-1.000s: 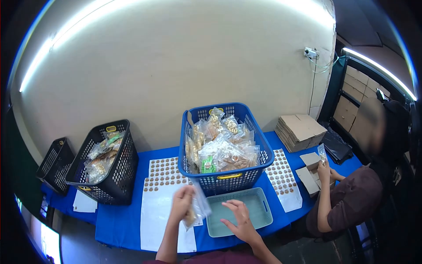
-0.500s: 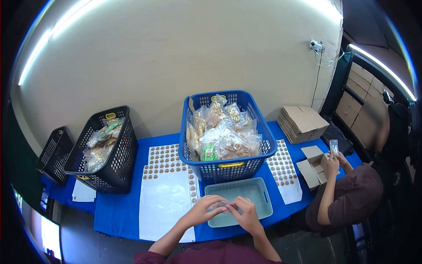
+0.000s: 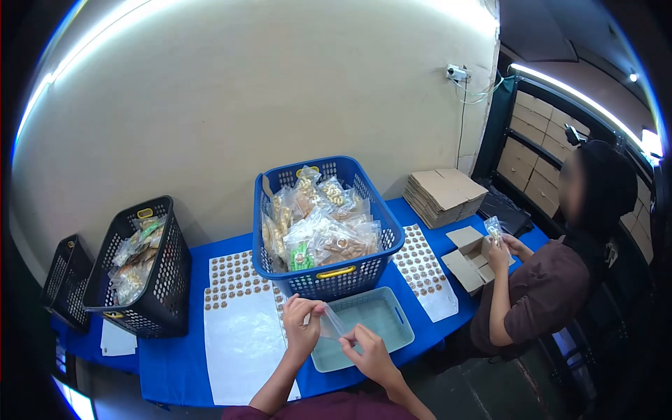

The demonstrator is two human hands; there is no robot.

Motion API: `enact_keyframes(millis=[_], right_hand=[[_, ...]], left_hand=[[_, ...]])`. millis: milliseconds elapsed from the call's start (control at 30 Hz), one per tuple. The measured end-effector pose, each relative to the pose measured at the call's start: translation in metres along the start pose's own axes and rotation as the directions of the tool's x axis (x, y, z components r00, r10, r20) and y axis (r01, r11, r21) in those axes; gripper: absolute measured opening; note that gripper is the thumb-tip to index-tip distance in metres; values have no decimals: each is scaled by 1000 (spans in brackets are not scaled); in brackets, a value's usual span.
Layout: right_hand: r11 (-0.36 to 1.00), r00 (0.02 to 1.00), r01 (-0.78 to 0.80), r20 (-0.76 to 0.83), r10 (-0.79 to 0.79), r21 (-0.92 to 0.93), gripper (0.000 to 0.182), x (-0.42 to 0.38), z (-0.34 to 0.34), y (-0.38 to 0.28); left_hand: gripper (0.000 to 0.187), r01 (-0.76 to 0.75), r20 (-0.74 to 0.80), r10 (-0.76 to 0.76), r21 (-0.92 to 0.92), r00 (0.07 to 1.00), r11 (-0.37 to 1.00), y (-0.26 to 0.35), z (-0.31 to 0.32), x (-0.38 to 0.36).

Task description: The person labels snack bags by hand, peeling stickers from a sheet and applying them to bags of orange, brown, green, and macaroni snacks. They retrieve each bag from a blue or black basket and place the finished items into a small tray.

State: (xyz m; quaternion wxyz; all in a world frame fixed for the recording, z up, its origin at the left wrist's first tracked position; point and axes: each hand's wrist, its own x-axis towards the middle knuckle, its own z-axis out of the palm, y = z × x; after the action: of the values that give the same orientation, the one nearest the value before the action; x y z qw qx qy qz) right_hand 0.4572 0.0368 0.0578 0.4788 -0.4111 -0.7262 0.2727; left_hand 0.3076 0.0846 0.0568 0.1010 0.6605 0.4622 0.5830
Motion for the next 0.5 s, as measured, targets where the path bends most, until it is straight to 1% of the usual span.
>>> enact_keyframes(millis=[67, 100, 133, 167, 200, 233, 267, 300, 333, 367, 400, 433, 500], right_hand=[[1000, 1000, 0, 29, -1, 20, 16, -1, -3, -3], [999, 999, 3, 48, -4, 32, 16, -1, -4, -3], [998, 995, -39, 98, 34, 43, 15, -3, -5, -1], [995, 986, -81, 152, 72, 55, 15, -6, -6, 6], [990, 972, -122, 208, 106, 64, 15, -10, -5, 13], [941, 957, -243, 215, 194, 234, 18, -15, 0, 29], [848, 931, -354, 238, 277, 394, 21, -22, 8, 51], [714, 891, -453, 279, 357, 534, 24, -27, 18, 70], [537, 820, -569, 377, 431, 623, 29, -30, 26, 85], [334, 733, -660, 482, 479, 673, 34, -33, 33, 97], [119, 639, -720, 585, 500, 684, 39, -35, 37, 100], [70, 606, -764, 675, 420, 642, 52, -37, 46, 100], [-61, 579, -808, 808, 107, 586, 49, -36, 57, 91]], left_hand=[[9, -59, -75, 64, 69, 995, 996, 0, -1, -4], [11, -118, -77, 129, 124, 989, 985, 3, -4, -4], [16, -1, -167, 3, 13, 986, 1000, -1, -4, -6], [22, 109, -243, -132, -106, 961, 988, -8, -5, -9], [28, 205, -304, -271, -230, 913, 951, -13, -8, -11], [30, 306, -288, -414, -352, 864, 884, -17, -21, -3], [29, 276, -297, -444, -469, 846, 839, -17, -33, 9], [29, 261, -270, -562, -676, 782, 689, -17, -39, 18], [29, 212, -214, -667, -842, 713, 497, -18, -45, 21], [30, 174, -100, -692, -933, 715, 314, -22, -49, 18], [30, 129, 14, -690, -985, 724, 115, -28, -52, 15], [30, 80, 120, -657, -993, 744, -90, -34, -51, 15], [31, 40, 154, -535, -975, 830, -219, -38, -40, 7]])
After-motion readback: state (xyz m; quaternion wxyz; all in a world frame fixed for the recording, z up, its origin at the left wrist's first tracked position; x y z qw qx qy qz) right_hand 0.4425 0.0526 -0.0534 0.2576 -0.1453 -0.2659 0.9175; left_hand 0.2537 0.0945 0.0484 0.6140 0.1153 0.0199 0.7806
